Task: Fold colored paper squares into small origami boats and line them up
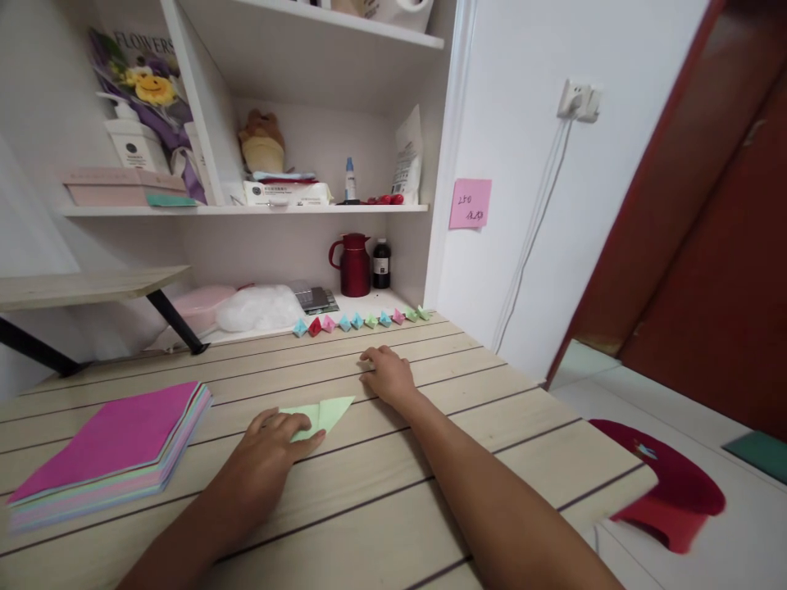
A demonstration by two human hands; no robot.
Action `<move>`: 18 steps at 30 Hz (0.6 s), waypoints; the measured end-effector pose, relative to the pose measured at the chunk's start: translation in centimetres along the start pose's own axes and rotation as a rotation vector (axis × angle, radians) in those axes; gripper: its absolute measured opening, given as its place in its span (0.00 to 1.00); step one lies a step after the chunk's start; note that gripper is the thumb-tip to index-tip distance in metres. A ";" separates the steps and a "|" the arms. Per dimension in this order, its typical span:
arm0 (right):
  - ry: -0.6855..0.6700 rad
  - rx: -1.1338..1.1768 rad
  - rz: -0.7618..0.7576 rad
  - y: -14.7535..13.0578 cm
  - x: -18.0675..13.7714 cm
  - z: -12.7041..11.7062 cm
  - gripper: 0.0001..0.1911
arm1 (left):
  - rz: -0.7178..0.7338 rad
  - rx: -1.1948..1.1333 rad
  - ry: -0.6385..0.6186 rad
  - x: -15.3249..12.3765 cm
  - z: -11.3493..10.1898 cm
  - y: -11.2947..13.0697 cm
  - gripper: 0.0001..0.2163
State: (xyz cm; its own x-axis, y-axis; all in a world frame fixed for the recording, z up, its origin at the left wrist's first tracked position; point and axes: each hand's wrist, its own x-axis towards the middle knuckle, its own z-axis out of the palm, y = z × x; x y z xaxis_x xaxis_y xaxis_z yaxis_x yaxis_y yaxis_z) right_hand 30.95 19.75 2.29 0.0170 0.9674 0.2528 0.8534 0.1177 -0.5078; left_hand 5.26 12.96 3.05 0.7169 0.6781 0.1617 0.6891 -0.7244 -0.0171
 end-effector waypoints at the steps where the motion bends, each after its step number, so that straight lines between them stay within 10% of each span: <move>1: -0.015 0.015 -0.005 -0.1 -0.1 -0.1 0.11 | -0.001 -0.011 -0.001 0.0 0.0 -0.1 0.29; 18: -0.254 0.362 -0.050 -3.2 -2.4 0.4 0.12 | -0.008 0.003 0.043 0.2 0.3 0.1 0.26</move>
State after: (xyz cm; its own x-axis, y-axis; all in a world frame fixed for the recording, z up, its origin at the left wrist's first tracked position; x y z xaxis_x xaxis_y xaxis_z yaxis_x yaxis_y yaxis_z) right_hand 27.98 17.14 3.02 -0.1870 0.9776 0.0967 0.6118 0.1929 -0.7671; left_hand 5.52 13.02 2.80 0.7060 0.6783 0.2038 0.6956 -0.7182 -0.0190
